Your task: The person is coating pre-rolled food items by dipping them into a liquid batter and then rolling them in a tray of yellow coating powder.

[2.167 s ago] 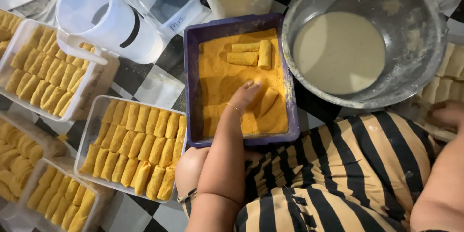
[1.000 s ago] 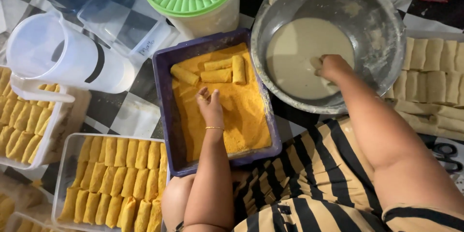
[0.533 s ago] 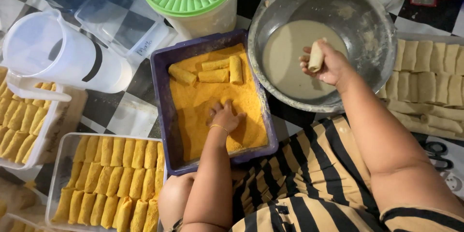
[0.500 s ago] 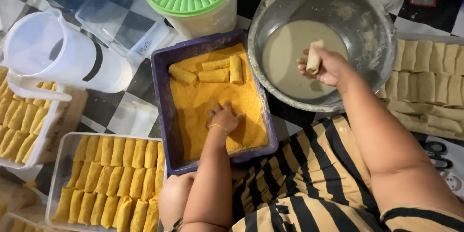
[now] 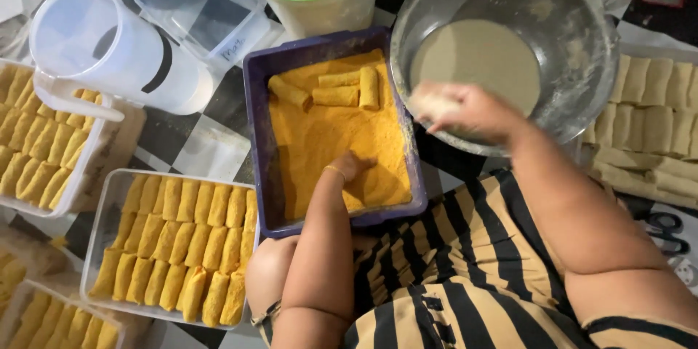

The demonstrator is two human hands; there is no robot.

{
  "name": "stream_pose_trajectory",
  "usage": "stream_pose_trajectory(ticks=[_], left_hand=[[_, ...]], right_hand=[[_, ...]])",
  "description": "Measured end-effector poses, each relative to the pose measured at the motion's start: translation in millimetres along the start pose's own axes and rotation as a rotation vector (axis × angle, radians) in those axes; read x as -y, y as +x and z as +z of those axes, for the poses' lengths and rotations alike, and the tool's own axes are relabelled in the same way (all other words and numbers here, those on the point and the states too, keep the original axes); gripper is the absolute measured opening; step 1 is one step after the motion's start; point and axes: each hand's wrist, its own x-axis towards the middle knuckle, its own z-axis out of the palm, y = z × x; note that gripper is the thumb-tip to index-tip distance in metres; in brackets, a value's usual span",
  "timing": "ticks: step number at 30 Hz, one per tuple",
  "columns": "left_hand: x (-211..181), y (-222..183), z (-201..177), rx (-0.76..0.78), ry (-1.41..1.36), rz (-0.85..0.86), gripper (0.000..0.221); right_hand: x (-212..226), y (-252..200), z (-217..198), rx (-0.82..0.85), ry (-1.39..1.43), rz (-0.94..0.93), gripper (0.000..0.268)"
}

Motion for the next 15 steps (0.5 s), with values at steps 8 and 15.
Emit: stream_pose_trajectory(ticks=[8,15], left_hand=[[-10.9,-1.8,11.9,-0.020,-0.727,0.036,0.091],[-6.9,24.4,14.0,-0.439,-0.133,0.241,0.063]], right_hand=[[-61.2,33.4,26.3,-0.052,-0.731,-0.473,0.010],[-119.4,7.6,-190.5,-0.879,-0.562,-0.362,0.016]])
